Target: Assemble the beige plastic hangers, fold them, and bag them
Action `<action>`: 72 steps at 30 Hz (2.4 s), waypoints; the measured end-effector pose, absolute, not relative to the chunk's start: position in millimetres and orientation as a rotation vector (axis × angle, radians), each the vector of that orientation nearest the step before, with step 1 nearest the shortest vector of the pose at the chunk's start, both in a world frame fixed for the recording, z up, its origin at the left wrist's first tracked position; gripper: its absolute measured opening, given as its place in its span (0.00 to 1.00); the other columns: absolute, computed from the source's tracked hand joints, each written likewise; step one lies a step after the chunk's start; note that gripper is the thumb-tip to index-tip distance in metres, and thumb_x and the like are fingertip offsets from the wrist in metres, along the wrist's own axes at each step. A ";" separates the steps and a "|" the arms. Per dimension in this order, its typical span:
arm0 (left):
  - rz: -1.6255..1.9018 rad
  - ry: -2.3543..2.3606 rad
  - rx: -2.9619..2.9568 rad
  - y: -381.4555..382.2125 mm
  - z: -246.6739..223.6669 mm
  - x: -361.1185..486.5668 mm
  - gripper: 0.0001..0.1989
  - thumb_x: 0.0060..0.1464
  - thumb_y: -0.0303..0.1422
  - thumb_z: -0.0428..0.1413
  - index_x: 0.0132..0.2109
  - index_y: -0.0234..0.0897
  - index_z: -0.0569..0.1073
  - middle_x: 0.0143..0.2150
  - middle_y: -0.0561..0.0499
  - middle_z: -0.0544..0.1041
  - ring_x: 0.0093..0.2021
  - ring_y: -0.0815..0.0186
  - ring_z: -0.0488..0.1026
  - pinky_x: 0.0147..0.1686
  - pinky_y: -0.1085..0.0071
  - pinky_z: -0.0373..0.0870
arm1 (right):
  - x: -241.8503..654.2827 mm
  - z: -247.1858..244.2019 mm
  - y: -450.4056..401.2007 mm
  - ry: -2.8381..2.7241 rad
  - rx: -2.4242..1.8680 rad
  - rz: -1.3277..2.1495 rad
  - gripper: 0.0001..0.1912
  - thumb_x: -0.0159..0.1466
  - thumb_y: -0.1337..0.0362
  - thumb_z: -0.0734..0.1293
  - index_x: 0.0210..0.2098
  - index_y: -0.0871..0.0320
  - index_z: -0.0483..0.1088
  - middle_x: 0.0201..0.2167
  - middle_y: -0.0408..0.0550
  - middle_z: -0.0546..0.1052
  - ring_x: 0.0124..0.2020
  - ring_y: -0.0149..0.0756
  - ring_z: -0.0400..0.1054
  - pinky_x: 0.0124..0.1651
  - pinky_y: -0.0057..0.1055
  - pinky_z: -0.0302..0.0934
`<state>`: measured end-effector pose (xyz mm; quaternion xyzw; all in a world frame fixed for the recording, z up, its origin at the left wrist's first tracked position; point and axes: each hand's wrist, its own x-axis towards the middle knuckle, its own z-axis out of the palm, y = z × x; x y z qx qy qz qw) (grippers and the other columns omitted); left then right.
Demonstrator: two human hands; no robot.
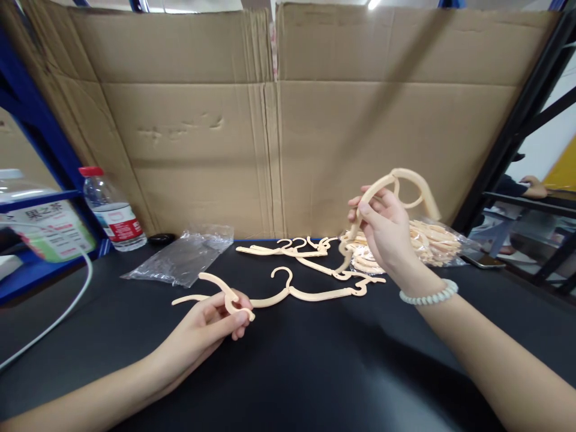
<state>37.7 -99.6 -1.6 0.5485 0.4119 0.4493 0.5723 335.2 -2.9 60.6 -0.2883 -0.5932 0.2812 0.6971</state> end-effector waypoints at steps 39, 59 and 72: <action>1.318 0.774 1.091 -86.9 9.1 12.7 0.10 0.52 0.35 0.64 0.34 0.35 0.72 0.28 0.55 0.67 0.30 0.71 0.61 0.34 0.74 0.60 | 309.2 27.7 -55.8 -2.303 -0.943 0.181 0.10 0.70 0.65 0.53 0.32 0.54 0.58 0.26 0.44 0.69 0.26 0.34 0.63 0.29 0.30 0.59; 1.112 0.498 0.902 -93.7 15.6 11.8 0.05 0.54 0.26 0.60 0.33 0.33 0.70 0.37 0.49 0.69 0.35 0.68 0.68 0.33 0.73 0.68 | 298.3 18.6 -66.3 -2.136 -0.706 -0.299 0.05 0.68 0.70 0.58 0.37 0.56 0.64 0.25 0.42 0.72 0.24 0.31 0.68 0.27 0.26 0.61; 1.134 0.583 0.850 -95.1 19.3 13.2 0.08 0.48 0.28 0.66 0.30 0.32 0.73 0.29 0.51 0.71 0.31 0.69 0.70 0.35 0.73 0.72 | 296.8 20.8 -68.0 -2.133 -0.685 -0.314 0.06 0.67 0.71 0.59 0.35 0.56 0.65 0.23 0.42 0.72 0.22 0.32 0.68 0.26 0.26 0.60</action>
